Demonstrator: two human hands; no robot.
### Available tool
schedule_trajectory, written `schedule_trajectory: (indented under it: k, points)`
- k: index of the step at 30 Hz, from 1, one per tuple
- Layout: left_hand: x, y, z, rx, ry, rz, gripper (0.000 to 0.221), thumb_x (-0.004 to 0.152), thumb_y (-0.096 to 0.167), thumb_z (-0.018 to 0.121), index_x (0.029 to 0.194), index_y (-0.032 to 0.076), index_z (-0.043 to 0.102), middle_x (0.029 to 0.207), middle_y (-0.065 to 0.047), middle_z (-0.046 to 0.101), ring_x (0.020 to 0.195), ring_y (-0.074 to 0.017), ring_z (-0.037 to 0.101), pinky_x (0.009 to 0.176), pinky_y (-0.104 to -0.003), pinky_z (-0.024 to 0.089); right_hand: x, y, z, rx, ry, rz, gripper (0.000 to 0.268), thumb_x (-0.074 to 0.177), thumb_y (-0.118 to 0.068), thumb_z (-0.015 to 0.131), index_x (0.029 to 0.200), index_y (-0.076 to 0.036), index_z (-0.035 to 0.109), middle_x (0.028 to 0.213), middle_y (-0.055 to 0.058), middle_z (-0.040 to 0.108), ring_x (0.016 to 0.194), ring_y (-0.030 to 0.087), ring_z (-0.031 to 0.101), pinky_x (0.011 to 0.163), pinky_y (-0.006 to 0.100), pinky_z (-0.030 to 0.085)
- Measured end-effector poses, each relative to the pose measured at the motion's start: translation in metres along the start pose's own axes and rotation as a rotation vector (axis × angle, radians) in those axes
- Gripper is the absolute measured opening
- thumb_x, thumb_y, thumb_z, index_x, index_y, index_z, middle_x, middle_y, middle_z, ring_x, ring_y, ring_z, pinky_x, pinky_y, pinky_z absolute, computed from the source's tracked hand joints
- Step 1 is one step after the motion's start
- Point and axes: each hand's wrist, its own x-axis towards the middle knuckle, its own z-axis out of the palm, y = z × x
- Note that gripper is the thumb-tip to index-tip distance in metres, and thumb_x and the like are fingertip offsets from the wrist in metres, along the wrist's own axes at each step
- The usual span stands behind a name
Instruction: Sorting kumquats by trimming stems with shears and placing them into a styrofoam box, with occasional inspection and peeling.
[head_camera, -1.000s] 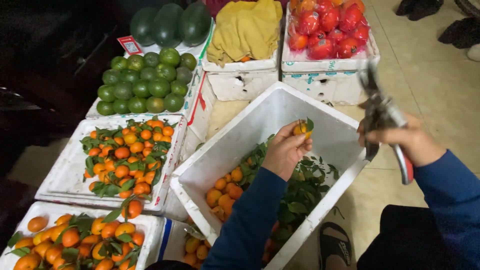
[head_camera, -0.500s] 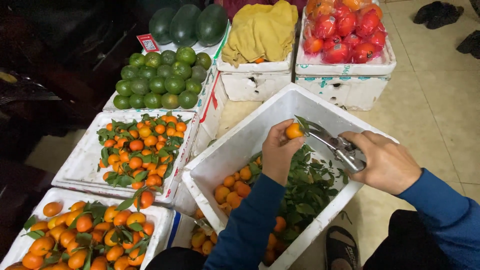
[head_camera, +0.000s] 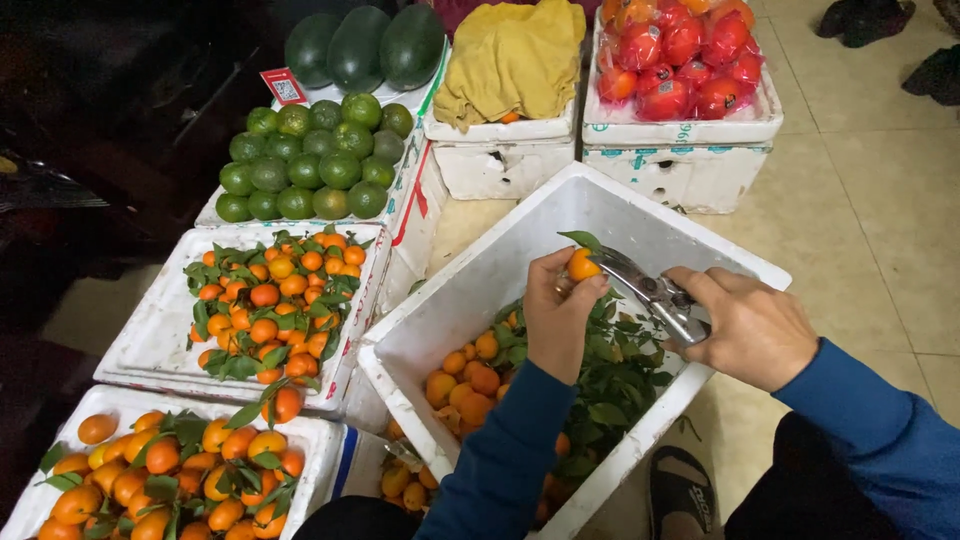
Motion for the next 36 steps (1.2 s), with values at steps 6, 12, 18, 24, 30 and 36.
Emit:
schedule_trajectory:
  k: [6,12,18,24,30,36]
  points:
    - [0.001,-0.003,-0.004,0.093,0.020,0.037,0.041,0.082,0.010,0.076,0.121,0.010,0.063,0.108,-0.010,0.067,0.088,-0.0165,0.063,0.085,-0.030,0.059,-0.004,-0.010,-0.003,-0.043,0.027,0.017,0.081,0.066,-0.052,0.079,0.141,-0.038,0.050,0.111,-0.006,0.069,0.103,0.030,0.069,0.064,0.055,0.060]
    - [-0.001,-0.005,-0.011,0.095,0.018,0.069,0.037,0.085,0.008,0.076,0.119,0.010,0.064,0.097,-0.009,0.063,0.082,-0.0148,0.061,0.082,-0.028,0.059,-0.003,-0.006,0.009,-0.080,0.122,-0.072,0.074,0.067,-0.047,0.078,0.137,-0.034,0.055,0.106,-0.006,0.073,0.092,0.028,0.072,0.057,0.051,0.060]
    - [-0.006,-0.007,-0.024,-0.005,0.072,-0.050,0.035,0.080,0.004,0.076,0.114,0.004,0.065,0.108,-0.015,0.065,0.090,-0.0215,0.067,0.079,-0.033,0.067,-0.003,-0.009,0.017,-0.094,0.099,-0.123,0.069,0.072,-0.056,0.076,0.134,-0.032,0.056,0.100,-0.004,0.074,0.073,0.029,0.074,0.051,0.051,0.061]
    - [-0.005,-0.016,-0.071,0.106,0.208,-0.242,0.068,0.080,0.023,0.077,0.144,0.014,0.054,0.131,-0.012,0.060,0.075,-0.0182,0.068,0.077,-0.031,0.061,0.019,0.015,0.028,-0.244,-0.284,0.013,0.090,0.069,-0.068,0.083,0.143,-0.036,0.044,0.123,0.008,0.065,0.116,0.033,0.064,0.103,0.058,0.053]
    - [-0.025,0.014,-0.092,0.195,0.220,-0.324,0.067,0.079,0.029,0.071,0.144,0.019,0.058,0.151,-0.006,0.058,0.109,-0.0216,0.067,0.086,-0.034,0.055,0.056,0.054,0.018,0.098,-0.234,0.452,0.090,0.070,-0.068,0.076,0.135,-0.012,0.050,0.134,0.024,0.060,0.124,0.049,0.057,0.101,0.057,0.049]
    - [-0.020,-0.023,-0.119,0.132,0.069,-0.189,0.053,0.093,0.015,0.074,0.141,0.000,0.057,0.111,-0.014,0.057,0.090,-0.0225,0.064,0.080,-0.037,0.058,0.063,0.086,0.054,-0.027,-0.188,0.569,0.081,0.079,-0.068,0.071,0.130,-0.006,0.058,0.136,0.021,0.061,0.127,0.045,0.060,0.105,0.054,0.050]
